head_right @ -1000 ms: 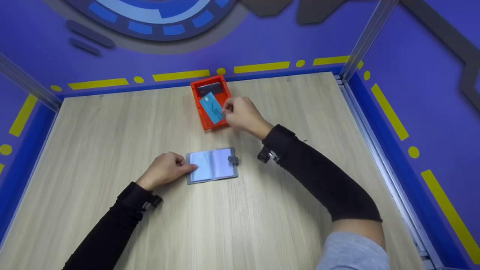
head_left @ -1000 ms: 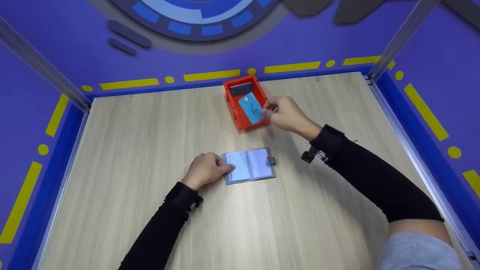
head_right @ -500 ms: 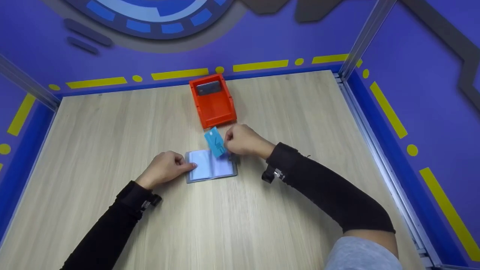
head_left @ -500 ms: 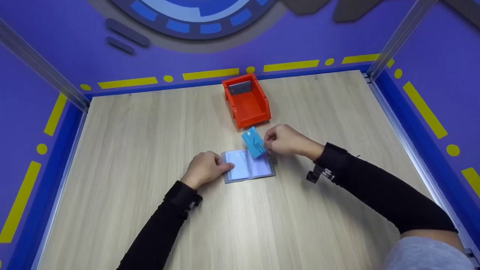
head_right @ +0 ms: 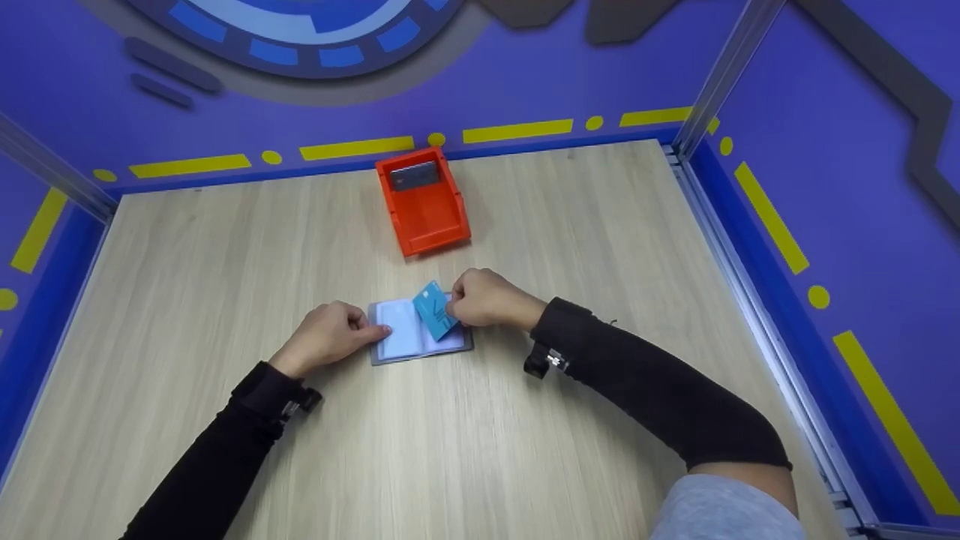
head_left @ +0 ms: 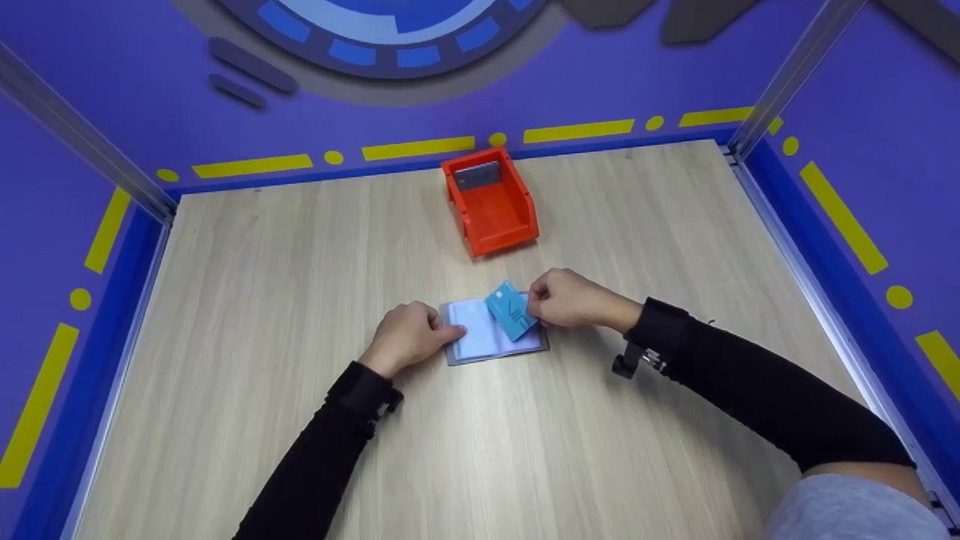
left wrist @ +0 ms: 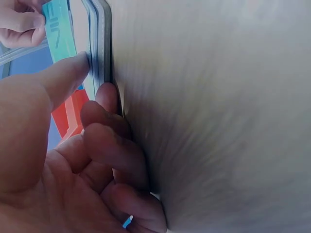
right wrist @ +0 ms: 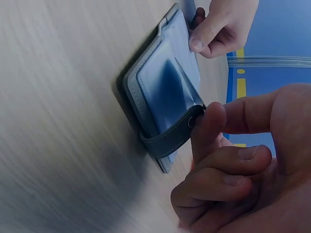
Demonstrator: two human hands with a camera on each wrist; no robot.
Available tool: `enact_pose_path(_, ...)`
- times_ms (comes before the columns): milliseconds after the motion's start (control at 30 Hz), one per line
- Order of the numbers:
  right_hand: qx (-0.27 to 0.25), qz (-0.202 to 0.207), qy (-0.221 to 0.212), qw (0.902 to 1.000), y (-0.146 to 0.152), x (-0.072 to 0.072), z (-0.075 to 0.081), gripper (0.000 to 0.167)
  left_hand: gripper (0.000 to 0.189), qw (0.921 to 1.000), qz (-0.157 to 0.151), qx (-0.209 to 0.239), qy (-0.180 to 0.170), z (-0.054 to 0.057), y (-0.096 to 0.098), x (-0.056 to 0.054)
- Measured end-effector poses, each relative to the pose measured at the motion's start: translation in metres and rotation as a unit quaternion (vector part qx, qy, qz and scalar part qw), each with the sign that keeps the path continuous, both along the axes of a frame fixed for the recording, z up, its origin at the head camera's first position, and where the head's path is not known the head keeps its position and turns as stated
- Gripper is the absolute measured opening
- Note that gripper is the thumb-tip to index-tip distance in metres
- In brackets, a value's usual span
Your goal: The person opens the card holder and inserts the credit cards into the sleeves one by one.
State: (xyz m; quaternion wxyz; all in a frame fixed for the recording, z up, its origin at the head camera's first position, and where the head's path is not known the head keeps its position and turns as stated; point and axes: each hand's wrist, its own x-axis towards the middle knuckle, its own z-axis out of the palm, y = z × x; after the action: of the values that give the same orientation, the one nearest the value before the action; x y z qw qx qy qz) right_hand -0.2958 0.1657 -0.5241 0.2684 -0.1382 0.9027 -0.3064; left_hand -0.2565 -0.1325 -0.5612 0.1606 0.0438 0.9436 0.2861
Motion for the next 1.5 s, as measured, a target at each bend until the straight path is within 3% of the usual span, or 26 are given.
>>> enact_pose_path(600,0.002,0.007,-0.006,1.0,-0.008,0.009,-0.006,0.028,0.053,0.9999,-0.002,0.011,0.007,0.001,0.001,0.0)
enact_pose_path(1067,0.024,0.008,-0.016,0.9996,-0.02,0.011,-0.004,0.025,0.053,0.9998,0.0,0.016,0.009,-0.001,0.001,0.0)
enact_pose_path(1500,0.025,-0.008,-0.019,0.9995,-0.005,0.007,-0.003,0.031,0.054,1.0,-0.001,0.004,0.007,0.001,0.0,0.001)
